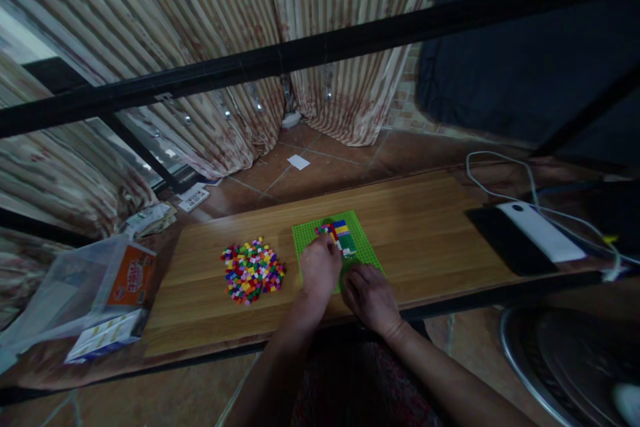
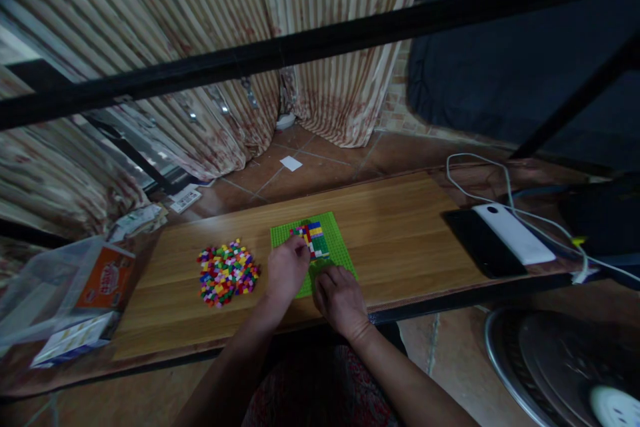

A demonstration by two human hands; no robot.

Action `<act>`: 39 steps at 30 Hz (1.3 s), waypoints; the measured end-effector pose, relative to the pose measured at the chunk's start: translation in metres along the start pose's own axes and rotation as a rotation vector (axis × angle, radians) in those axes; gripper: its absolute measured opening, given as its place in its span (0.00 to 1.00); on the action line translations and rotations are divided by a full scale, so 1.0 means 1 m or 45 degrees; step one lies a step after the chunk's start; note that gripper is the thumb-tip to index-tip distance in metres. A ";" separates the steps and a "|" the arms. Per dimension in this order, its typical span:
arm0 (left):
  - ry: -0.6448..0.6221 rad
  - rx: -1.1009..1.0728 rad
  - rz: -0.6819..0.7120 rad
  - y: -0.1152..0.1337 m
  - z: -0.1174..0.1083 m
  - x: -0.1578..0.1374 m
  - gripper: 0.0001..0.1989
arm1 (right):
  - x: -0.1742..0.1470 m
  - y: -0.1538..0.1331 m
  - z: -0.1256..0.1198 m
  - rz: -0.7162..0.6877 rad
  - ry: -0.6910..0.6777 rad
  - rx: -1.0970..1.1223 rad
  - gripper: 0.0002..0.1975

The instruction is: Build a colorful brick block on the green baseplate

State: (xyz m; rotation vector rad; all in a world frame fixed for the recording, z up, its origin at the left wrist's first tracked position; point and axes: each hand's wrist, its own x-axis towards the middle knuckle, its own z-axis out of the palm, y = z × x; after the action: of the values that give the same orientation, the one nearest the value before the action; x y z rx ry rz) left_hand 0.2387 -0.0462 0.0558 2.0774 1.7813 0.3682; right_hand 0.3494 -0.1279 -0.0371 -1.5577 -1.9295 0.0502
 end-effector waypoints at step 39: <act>-0.290 0.013 0.192 0.001 -0.017 0.030 0.11 | 0.002 -0.002 -0.002 0.015 0.019 -0.008 0.06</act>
State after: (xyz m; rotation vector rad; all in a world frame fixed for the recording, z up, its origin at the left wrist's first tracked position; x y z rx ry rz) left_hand 0.2368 -0.0147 0.0702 2.1702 1.5042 0.1548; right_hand 0.3490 -0.1273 -0.0337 -1.5695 -1.9101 0.0375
